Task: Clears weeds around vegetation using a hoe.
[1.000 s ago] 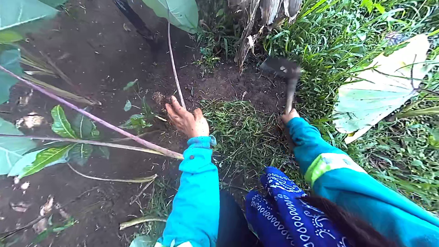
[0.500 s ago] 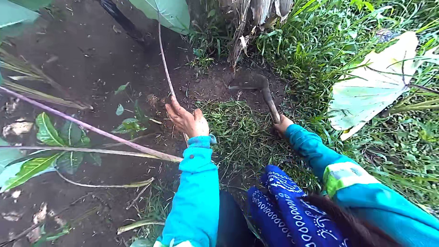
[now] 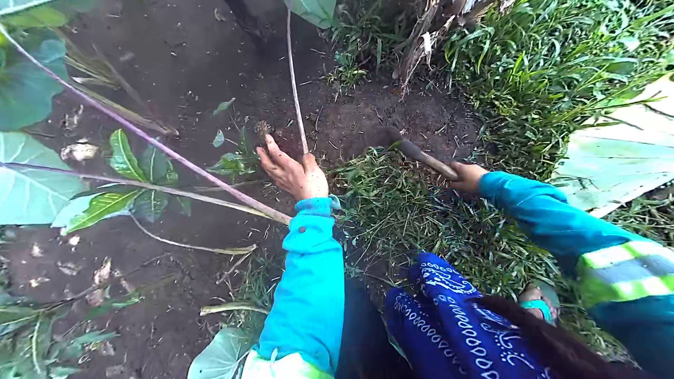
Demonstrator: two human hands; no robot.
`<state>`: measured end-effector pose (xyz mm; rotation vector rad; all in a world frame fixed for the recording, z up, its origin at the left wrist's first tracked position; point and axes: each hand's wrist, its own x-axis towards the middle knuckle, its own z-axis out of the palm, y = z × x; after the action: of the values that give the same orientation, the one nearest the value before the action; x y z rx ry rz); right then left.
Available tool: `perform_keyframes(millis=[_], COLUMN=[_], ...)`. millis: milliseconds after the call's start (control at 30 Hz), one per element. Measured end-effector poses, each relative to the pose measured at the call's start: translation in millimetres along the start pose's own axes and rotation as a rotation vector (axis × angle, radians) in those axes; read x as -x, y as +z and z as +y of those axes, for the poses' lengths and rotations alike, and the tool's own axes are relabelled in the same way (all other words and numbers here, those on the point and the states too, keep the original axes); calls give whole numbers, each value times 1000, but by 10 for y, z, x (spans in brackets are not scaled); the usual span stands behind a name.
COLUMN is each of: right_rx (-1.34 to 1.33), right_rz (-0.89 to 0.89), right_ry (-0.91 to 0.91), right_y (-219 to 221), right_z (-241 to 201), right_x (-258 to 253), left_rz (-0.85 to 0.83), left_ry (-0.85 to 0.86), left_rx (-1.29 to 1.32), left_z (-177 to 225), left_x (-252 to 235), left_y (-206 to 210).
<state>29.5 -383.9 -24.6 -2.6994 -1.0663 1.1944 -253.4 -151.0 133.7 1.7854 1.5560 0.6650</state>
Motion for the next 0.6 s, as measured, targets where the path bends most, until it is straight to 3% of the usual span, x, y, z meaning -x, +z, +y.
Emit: perform_keyframes(millis=[67,167,267,333,433,533,600], right_rx=[-100,-371,-448,-285,-68,58,121], right_rz=[82,171,62,22,105,-36,48], right_ry=[-12,25,84,70,0,172,237], right_y=[-169,-296,-249,58,492,-143,-547], right_z=[-225,-984,-1404,-1038,28,342,459], right_x=[0,-441,-690,-654,-51,1143,1642], left_rz=[9,4,-140,-307,-538,-671,-660], left_ry=[19,75,105,79,-63,-292,-377], left_rx=[40,91,117,104,107,-114,-289], left_z=[21,70,-17,-80,-191,-296,-462], left_x=[-5,9,-21,-59,-143,-107,-94], left_y=[49,141,241,318,578,915,1104])
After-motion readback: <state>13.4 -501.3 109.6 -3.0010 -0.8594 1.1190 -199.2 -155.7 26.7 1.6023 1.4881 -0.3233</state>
